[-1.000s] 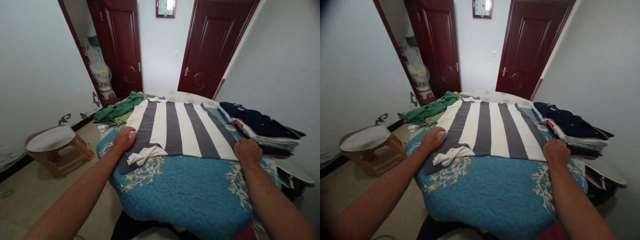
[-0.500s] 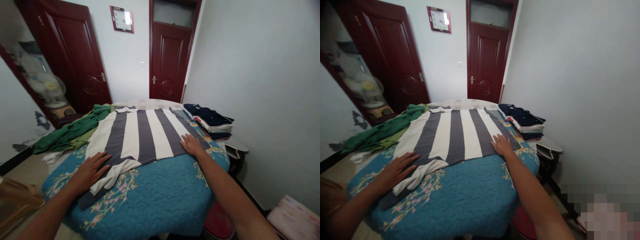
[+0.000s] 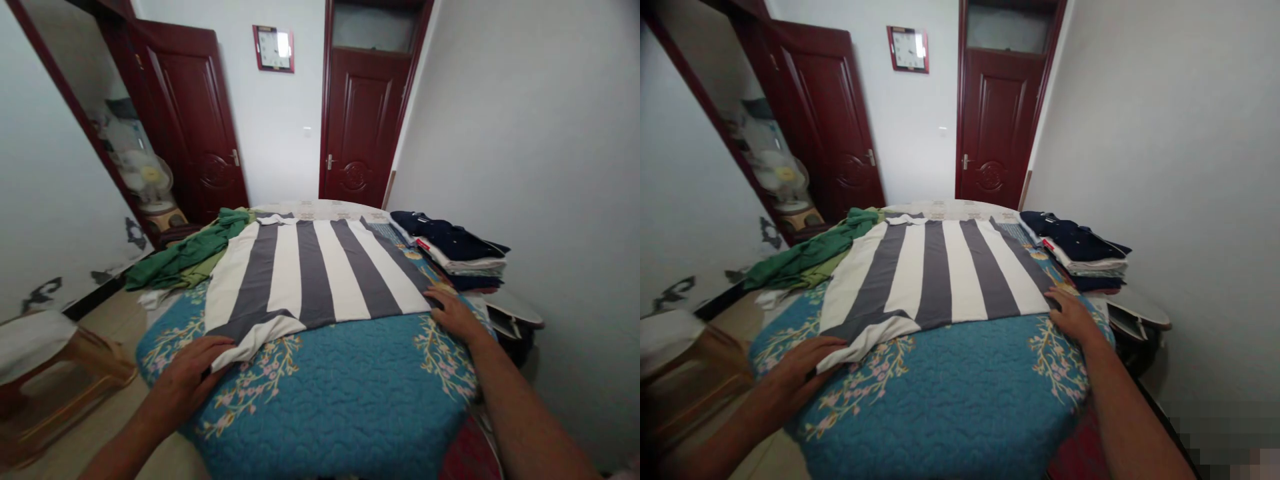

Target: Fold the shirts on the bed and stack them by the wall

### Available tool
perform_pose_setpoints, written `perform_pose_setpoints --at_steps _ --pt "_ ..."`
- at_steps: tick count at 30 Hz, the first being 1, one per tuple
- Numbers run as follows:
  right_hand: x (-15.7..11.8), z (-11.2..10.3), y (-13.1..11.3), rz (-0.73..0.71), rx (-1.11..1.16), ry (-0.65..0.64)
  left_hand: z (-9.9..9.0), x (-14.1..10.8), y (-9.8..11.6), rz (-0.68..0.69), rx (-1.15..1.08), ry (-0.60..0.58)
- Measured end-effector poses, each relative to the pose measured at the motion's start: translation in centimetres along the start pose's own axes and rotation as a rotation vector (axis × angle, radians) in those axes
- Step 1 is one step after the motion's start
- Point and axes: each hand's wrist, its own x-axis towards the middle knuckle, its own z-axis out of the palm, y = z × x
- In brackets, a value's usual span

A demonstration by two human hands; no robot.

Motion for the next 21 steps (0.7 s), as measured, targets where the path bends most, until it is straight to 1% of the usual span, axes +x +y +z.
perform_pose_setpoints --at_steps 1,4,7,9,11,14,16,18,21 --pt "-0.1 0.4 0.7 -0.035 -0.001 0.002 -0.3 0.1 0.5 0.007 -0.014 0.0" --pt "0.1 1.2 2.7 -0.113 -0.009 0.078 -1.5 0.5 1.4 0.019 -0.064 0.01" --pt "0.7 1.1 3.7 -0.21 0.01 0.119 -2.6 0.9 1.8 0.029 -0.121 0.022" --pt "1.2 0.8 3.9 -0.239 0.032 0.128 -3.2 1.1 2.0 0.031 -0.151 0.011" --pt "1.7 0.3 4.1 -0.197 0.052 0.135 -3.9 1.4 2.3 0.02 -0.174 -0.015" --pt "3.0 -0.4 4.5 -0.084 0.079 0.12 -5.2 2.3 2.7 -0.014 -0.195 -0.068" --pt "4.6 -1.1 5.0 -0.037 0.1 0.08 -6.4 3.4 2.7 -0.031 -0.214 -0.11" --pt "6.9 -2.1 5.5 -0.027 0.127 0.025 -7.8 5.2 2.4 -0.041 -0.254 -0.165" --pt "12.1 -4.2 5.7 -0.053 0.187 -0.028 -10.2 9.3 1.2 -0.094 -0.299 -0.227"
